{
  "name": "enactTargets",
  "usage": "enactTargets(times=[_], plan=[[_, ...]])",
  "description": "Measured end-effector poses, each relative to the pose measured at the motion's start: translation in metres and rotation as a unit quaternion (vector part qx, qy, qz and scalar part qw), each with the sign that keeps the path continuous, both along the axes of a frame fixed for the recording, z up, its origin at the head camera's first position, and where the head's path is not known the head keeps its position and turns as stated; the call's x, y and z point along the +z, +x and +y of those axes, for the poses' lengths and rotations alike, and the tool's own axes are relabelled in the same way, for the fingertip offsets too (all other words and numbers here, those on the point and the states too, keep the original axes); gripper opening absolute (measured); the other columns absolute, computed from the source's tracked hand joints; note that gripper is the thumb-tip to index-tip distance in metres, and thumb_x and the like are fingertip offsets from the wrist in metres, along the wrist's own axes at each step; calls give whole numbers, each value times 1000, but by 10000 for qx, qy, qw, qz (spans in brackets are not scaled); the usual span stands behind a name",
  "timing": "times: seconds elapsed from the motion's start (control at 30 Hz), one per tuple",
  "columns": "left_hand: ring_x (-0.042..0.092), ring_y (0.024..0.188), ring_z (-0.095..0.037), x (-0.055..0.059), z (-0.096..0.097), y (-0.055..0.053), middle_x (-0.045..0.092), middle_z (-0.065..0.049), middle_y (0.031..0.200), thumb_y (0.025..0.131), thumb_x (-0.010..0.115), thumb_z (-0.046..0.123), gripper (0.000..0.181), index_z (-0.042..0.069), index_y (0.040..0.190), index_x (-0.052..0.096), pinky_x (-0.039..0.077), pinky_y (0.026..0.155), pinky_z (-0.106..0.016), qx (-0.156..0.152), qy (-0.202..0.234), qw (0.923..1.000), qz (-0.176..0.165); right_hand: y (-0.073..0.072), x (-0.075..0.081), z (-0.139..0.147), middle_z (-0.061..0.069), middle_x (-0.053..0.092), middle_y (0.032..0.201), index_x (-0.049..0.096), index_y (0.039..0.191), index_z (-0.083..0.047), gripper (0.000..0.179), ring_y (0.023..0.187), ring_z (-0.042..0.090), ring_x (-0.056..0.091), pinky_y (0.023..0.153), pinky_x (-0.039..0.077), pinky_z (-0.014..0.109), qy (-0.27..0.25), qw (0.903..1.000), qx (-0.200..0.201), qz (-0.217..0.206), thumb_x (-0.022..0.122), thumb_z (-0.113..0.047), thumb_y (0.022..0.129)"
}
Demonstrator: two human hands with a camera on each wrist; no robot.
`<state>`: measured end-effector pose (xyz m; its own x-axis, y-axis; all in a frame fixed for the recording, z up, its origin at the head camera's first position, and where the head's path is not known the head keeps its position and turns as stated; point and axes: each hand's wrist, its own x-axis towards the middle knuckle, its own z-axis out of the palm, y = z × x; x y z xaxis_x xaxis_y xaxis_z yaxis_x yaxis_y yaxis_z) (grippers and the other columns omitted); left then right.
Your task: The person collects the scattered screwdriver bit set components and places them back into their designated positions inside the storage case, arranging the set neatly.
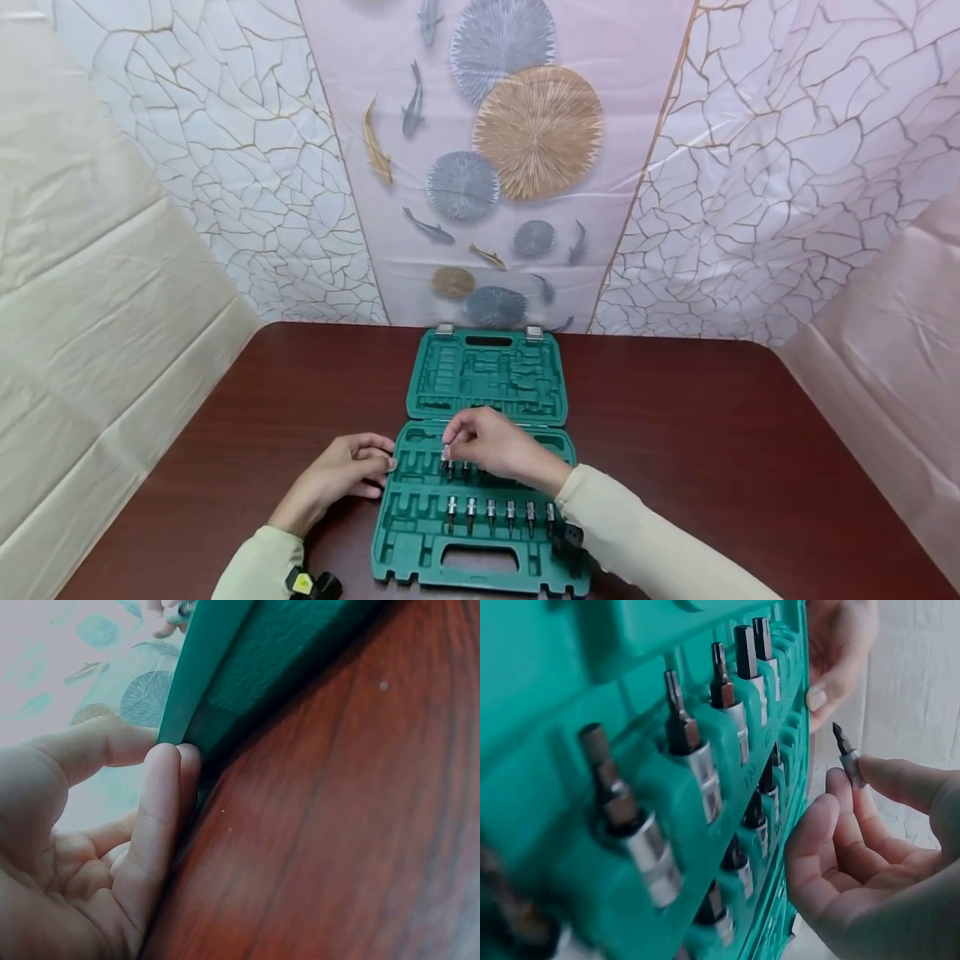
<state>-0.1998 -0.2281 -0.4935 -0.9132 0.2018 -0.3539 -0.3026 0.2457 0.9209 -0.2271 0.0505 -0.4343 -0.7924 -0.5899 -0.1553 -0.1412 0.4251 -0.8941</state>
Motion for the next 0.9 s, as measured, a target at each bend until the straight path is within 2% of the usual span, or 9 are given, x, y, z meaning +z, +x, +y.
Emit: enactTargets(times=[0.17,0.23,0.43,0.63,0.73,0.9], plan=[[69,84,-18,-1,2,4,75,-6,102,100,70,19,41,-5,132,60,63,71,-33,21,-86,10000,8,1,-5,-12,3,72,90,73,99,-9,3,76,17,62,63,43,29,317,9995,-52,-32,71,-8,101],[69,83,-19,-1,3,4,74,-6,101,100,69,18,41,-6,132,60,63,71,-33,-7,-83,10000,38,1,-7,-15,3,72,89,74,97,-10,5,76,18,62,64,44,30,370,9992,-131,-94,71,-9,101],[68,85,-18,0,4,2,74,-5,104,99,68,17,43,-6,134,59,62,72,-32,-110,-107,9998,115,0,-9,-21,6,72,86,76,90,-13,9,64,16,52,61,43,31,574,9977,-361,62,75,-12,99],[69,85,-18,-2,2,4,74,-5,104,100,68,19,44,-6,135,58,63,72,-33,-111,-100,9998,88,1,-13,-26,-6,72,81,77,87,-17,12,63,14,57,57,45,30,999,9932,-358,475,76,-12,98],[69,86,-19,-2,4,2,74,-5,104,100,69,19,43,-5,134,59,63,73,-33,-61,-129,9999,77,-3,-13,-25,-8,72,81,77,84,-18,15,62,15,57,56,45,30,1143,9910,-297,636,77,-13,98],[70,86,-19,0,5,0,74,-5,105,100,68,17,42,-6,134,59,63,74,-33,-60,-111,9999,92,-13,-8,-24,-4,71,83,76,83,-16,14,63,17,54,57,43,31,1216,9912,-78,522,78,-13,97]])
